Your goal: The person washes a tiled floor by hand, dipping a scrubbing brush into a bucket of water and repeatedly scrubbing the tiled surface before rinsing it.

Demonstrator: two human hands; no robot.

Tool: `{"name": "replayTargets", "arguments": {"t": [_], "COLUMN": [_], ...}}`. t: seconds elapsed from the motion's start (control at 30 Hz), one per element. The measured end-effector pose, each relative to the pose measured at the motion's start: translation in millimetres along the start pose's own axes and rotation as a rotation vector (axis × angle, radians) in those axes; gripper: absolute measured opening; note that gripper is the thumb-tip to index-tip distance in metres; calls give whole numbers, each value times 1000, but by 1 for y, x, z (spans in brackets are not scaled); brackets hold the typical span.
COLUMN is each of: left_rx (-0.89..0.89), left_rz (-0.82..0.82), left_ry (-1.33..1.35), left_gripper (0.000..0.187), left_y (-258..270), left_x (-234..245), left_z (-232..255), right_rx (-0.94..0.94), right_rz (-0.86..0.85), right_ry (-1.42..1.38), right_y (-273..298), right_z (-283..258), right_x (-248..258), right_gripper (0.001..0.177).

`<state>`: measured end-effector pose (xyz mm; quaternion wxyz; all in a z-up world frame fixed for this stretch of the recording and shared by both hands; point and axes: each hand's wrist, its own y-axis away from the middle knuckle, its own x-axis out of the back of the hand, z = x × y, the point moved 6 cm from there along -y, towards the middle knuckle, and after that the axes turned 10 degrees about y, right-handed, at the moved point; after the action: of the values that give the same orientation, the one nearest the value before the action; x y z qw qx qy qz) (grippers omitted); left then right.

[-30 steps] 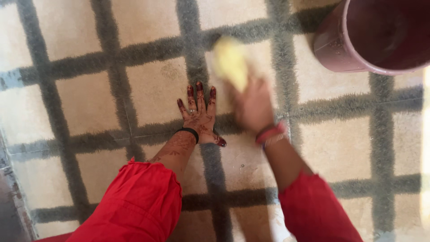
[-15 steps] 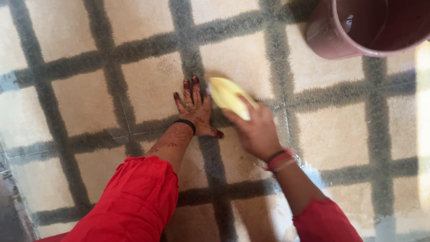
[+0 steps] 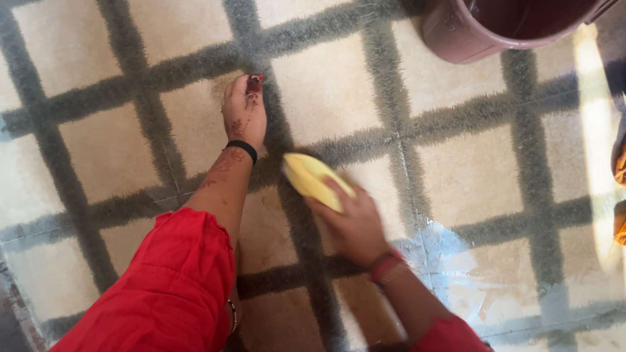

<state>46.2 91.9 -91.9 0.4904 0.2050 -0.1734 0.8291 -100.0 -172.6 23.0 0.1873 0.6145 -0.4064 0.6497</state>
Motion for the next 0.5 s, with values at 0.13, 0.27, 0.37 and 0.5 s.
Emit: {"name": "replayTargets", "arguments": {"t": [0.13,0.27,0.37,0.5], "left_rx": [-87,-84,-14,-40], "left_rz": [-193,-402,-557,-650], "left_ry": [-230,-495,-537,-521], "left_gripper": [34,60,74,74], "left_y": [20,61,72,72], "left_x": [-20,-45,-54,-40], "left_z": [23,57,71,72], "right_rx": [-342,-391,-217,61], "right_rz": [-276,76,-99,-129], "right_ry": [100,472,143,-30], "right_y": [50,42,39,64], "right_z": [117,134,52,10], "right_x": [4,12,-11,15], "right_gripper": [44,49,39,38]}}
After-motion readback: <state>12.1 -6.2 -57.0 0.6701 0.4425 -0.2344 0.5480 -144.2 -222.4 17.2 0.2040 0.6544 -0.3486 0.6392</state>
